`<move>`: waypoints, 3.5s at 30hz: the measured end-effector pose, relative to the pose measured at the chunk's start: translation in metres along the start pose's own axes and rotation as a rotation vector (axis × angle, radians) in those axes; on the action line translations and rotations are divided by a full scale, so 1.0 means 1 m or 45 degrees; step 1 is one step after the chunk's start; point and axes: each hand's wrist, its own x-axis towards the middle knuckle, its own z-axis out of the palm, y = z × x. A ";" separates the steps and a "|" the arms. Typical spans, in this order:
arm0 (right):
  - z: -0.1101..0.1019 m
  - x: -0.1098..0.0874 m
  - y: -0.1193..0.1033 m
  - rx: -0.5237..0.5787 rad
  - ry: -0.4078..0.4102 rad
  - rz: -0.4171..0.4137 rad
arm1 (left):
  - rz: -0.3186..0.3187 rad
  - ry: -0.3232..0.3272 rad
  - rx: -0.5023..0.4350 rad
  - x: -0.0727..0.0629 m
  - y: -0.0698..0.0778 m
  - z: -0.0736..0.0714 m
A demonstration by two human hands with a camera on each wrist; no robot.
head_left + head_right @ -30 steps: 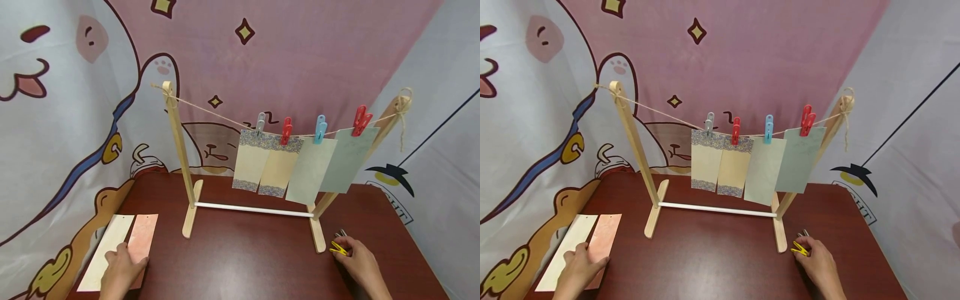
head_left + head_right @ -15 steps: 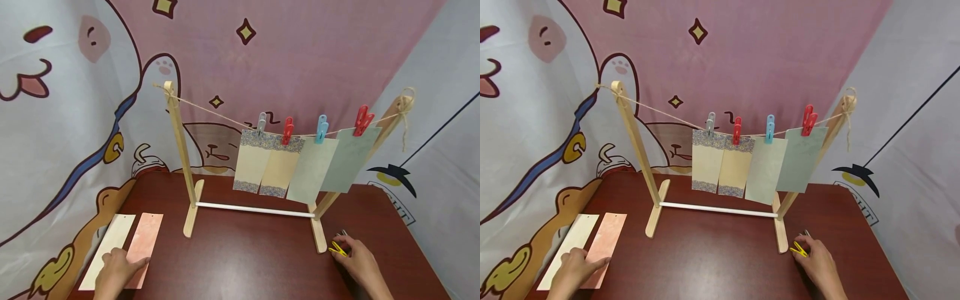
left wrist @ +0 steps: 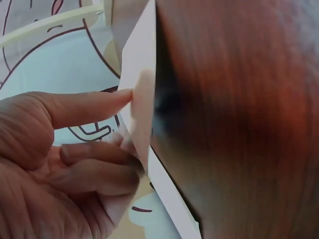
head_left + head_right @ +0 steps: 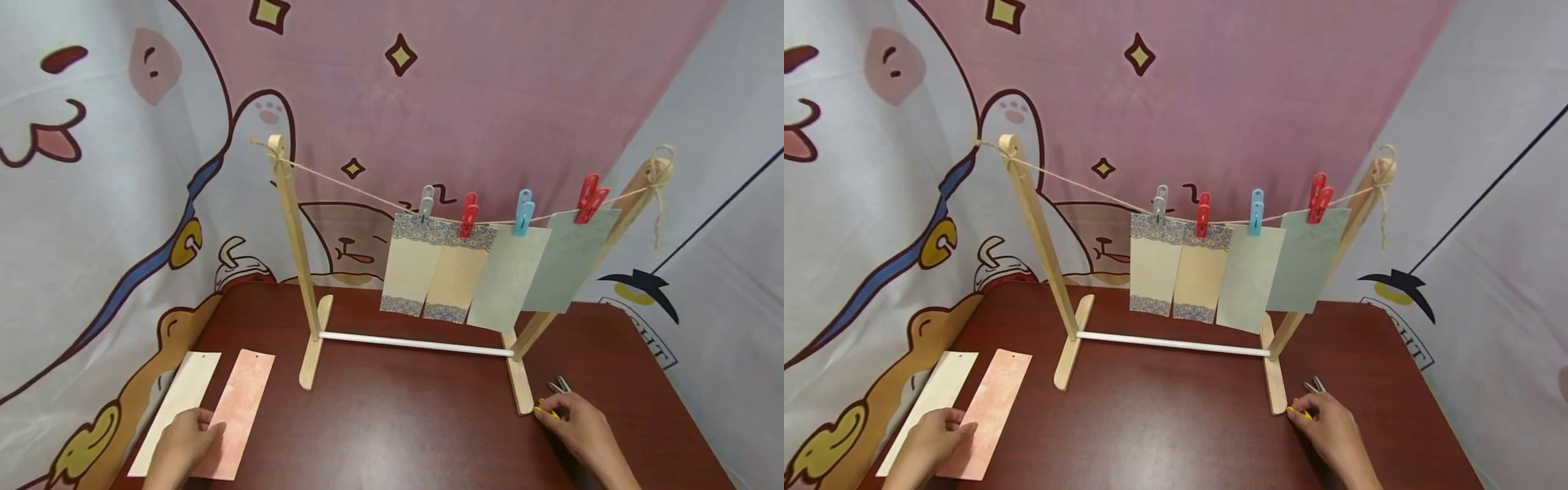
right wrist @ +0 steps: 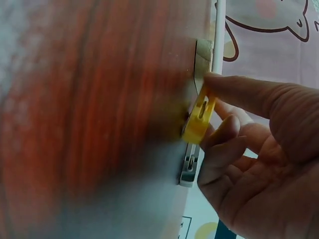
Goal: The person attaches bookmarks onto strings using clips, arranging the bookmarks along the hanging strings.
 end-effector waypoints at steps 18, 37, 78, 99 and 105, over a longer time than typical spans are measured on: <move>-0.003 -0.004 -0.007 0.105 0.176 0.160 | -0.035 -0.089 -0.467 0.000 0.010 0.000; 0.003 -0.016 -0.021 0.228 0.573 0.153 | 0.048 0.064 -0.748 -0.009 0.024 0.008; -0.020 0.012 -0.112 0.710 0.584 -0.399 | 0.461 0.240 -1.020 -0.002 0.104 0.025; -0.019 0.020 -0.172 0.934 0.562 -0.533 | 0.475 0.271 -1.080 -0.001 0.134 0.019; -0.022 0.021 -0.193 0.981 0.556 -0.609 | 0.496 0.267 -1.092 -0.001 0.143 0.016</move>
